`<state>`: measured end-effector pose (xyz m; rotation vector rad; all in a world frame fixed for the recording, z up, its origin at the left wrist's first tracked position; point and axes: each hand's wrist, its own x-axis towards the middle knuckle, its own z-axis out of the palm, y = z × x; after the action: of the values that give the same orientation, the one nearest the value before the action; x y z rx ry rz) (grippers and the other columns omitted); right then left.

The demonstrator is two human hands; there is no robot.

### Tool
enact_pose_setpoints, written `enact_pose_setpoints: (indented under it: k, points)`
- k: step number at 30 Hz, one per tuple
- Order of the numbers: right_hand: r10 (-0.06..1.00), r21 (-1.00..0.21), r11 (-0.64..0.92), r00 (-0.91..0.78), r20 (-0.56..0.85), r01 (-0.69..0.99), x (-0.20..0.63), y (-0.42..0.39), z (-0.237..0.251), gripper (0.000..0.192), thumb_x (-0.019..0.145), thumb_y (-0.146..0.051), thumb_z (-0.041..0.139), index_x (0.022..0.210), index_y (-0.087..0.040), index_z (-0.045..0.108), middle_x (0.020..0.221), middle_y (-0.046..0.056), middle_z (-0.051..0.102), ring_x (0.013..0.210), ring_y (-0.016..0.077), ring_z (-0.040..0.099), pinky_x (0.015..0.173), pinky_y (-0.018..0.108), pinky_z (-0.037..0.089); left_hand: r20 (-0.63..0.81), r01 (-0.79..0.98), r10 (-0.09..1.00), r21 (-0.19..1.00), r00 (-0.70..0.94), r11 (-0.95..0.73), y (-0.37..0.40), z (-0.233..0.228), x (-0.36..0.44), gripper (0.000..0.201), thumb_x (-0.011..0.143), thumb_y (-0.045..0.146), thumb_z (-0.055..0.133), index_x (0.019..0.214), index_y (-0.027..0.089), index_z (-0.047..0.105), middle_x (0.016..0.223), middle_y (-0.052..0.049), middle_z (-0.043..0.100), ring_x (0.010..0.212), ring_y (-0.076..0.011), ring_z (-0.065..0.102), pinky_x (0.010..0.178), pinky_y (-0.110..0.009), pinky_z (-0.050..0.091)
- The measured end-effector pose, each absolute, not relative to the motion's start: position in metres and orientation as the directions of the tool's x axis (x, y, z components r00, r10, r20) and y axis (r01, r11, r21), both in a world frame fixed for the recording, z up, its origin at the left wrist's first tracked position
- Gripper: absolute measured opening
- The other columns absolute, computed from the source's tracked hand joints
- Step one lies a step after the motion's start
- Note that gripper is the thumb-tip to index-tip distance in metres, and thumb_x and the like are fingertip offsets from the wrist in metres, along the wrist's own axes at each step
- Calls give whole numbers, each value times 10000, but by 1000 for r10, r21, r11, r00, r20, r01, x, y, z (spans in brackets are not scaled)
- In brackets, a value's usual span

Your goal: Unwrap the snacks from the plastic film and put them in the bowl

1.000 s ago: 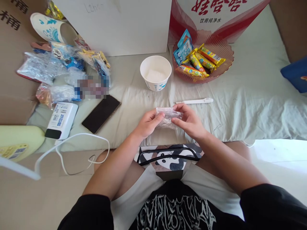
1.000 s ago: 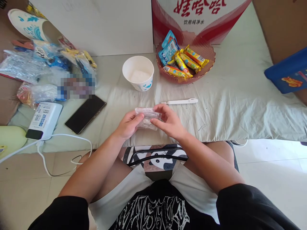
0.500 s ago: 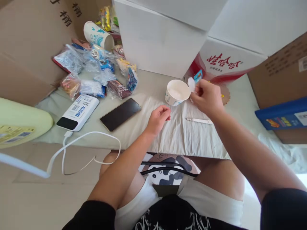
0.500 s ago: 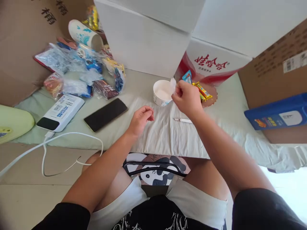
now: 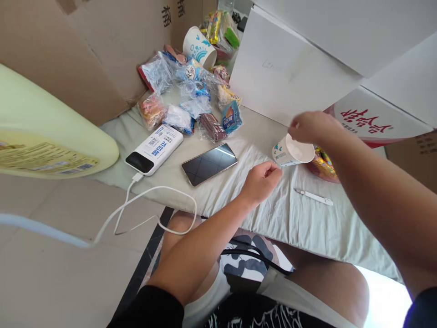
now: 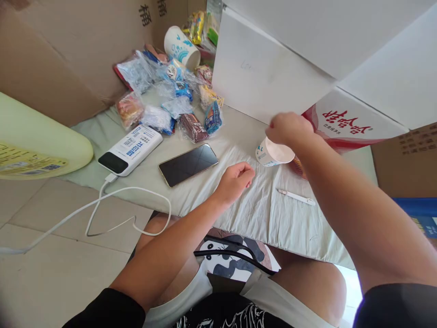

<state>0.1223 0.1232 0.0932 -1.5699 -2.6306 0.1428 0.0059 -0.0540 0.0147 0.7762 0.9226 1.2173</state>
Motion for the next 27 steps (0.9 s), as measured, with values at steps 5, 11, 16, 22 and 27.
enact_pose_setpoints:
  k: [5,11,16,22,27]
  points:
    - [772,-180,580,-607,-188,794,37,94,73,798,804,-164,622,1580,-286,478,1206,110,743,997,273,722,915,445,577,-204,-345,979,917,24,200,-47,10,10,199,839,253,556,652,210,503,601,45,472,628,-131,426,638,-297,320]
    - [830,-307,486,-542,-130,818,13,90,42,463,832,-197,551,1235,-238,775,1218,75,754,1104,273,690,1025,404,539,-219,-286,976,936,-19,205,-47,4,8,229,862,222,538,638,215,493,608,30,505,635,-144,449,639,-302,325]
    - [857,-322,514,-493,151,795,96,45,56,377,888,-245,526,1155,-220,791,1085,88,738,846,224,688,830,357,558,-266,-344,964,906,-12,246,-47,6,7,188,861,209,556,685,209,491,625,38,501,620,-126,492,638,-284,371]
    - [726,74,548,-518,453,833,183,-65,24,171,929,-186,613,1003,-232,760,1363,149,687,1208,324,665,910,442,552,-107,-617,975,759,195,207,-54,-2,26,672,740,396,873,1293,273,510,1325,-73,651,1190,-219,657,1001,-354,516]
    - [681,-202,706,-572,457,679,219,-91,-4,156,930,-178,586,940,-251,723,1287,125,717,1191,291,698,940,464,578,-217,-495,950,815,224,302,-52,-25,44,622,730,430,868,1242,257,561,1155,-27,712,1042,-202,712,937,-389,577]
